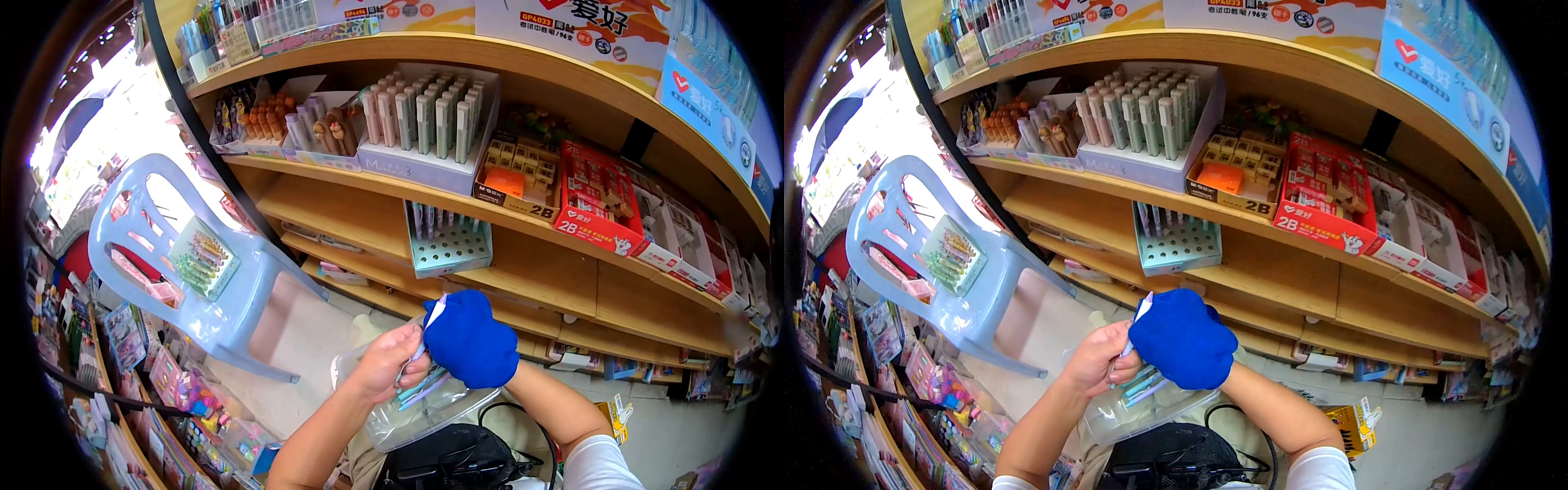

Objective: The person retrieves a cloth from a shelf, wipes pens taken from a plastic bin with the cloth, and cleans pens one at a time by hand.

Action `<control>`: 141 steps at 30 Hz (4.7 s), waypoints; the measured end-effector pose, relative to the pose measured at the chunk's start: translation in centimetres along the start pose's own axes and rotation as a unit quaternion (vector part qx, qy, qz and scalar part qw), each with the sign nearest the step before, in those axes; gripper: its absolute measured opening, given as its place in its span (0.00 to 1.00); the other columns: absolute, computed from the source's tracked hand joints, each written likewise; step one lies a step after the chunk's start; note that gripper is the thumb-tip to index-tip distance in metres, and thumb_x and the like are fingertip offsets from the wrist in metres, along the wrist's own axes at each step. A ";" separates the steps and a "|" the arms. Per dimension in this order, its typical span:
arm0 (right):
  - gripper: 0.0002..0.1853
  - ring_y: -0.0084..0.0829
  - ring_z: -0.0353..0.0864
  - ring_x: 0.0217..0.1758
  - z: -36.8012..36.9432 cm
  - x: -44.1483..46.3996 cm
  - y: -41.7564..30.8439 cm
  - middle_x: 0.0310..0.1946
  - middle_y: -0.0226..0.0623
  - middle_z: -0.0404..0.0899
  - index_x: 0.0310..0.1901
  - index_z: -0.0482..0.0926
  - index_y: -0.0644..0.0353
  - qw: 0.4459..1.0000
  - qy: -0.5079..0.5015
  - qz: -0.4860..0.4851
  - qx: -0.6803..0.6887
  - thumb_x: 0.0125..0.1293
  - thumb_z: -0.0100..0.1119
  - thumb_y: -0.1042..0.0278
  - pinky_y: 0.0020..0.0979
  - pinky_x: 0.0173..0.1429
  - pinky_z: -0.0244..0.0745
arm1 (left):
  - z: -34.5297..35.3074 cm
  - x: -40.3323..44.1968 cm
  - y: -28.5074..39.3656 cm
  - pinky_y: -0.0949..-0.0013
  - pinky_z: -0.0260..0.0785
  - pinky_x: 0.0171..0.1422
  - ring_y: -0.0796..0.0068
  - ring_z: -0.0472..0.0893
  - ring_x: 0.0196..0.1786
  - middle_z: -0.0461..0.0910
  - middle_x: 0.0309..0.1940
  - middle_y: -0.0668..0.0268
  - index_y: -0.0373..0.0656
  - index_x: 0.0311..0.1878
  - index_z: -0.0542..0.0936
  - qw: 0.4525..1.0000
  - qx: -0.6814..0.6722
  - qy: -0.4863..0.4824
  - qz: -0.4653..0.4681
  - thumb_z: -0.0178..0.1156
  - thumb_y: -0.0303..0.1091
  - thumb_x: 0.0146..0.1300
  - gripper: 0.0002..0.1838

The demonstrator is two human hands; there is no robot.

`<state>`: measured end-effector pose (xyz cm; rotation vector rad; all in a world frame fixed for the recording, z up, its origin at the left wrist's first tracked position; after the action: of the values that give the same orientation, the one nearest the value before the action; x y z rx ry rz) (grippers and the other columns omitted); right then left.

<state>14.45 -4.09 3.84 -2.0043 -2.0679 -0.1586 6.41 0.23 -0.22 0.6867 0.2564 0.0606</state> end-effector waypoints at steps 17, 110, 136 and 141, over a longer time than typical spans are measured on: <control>0.14 0.40 0.71 0.43 -0.3 -0.5 0.2 0.37 0.40 0.74 0.40 0.76 0.56 0.999 -0.018 -0.007 0.031 0.50 0.56 0.66 0.38 0.48 0.65 | 0.2 -0.3 0.2 0.81 0.51 0.17 0.83 0.59 0.14 0.61 0.15 0.71 0.43 0.33 0.67 0.999 -0.020 -0.027 -0.010 0.44 0.41 0.67 0.12; 0.05 0.39 0.73 0.33 -1.6 -0.1 -0.4 0.27 0.39 0.75 0.27 0.76 0.55 0.988 0.121 -0.073 0.064 0.47 0.54 0.66 0.38 0.36 0.67 | 0.0 -0.7 -0.1 0.79 0.48 0.18 0.85 0.56 0.13 0.58 0.13 0.74 0.44 0.31 0.67 0.999 -0.038 -0.008 -0.018 0.48 0.40 0.64 0.11; 0.01 0.40 0.72 0.23 -0.3 0.6 1.6 0.21 0.38 0.74 0.20 0.76 0.55 0.925 0.134 0.060 0.351 0.42 0.58 0.69 0.35 0.27 0.66 | -0.1 -0.7 0.1 0.79 0.49 0.17 0.84 0.57 0.14 0.58 0.13 0.73 0.42 0.32 0.70 0.997 -0.073 -0.013 -0.004 0.46 0.39 0.65 0.11; 0.02 0.41 0.74 0.24 -2.8 1.3 0.1 0.21 0.39 0.74 0.21 0.76 0.54 0.972 0.113 0.033 0.202 0.46 0.56 0.68 0.36 0.27 0.67 | -0.1 -0.6 0.1 0.79 0.49 0.18 0.83 0.57 0.14 0.58 0.14 0.73 0.42 0.32 0.69 0.997 -0.073 -0.015 0.001 0.45 0.40 0.66 0.12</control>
<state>14.81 -3.56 6.83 -1.7175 -1.7264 0.0434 5.83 0.29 -0.05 0.5418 0.2204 0.0702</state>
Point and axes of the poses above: each hand's wrist, its own x-axis towards the middle knuckle, its own z-axis out of the palm, y = z × x, the point moved 6 cm from there along x, towards the middle knuckle
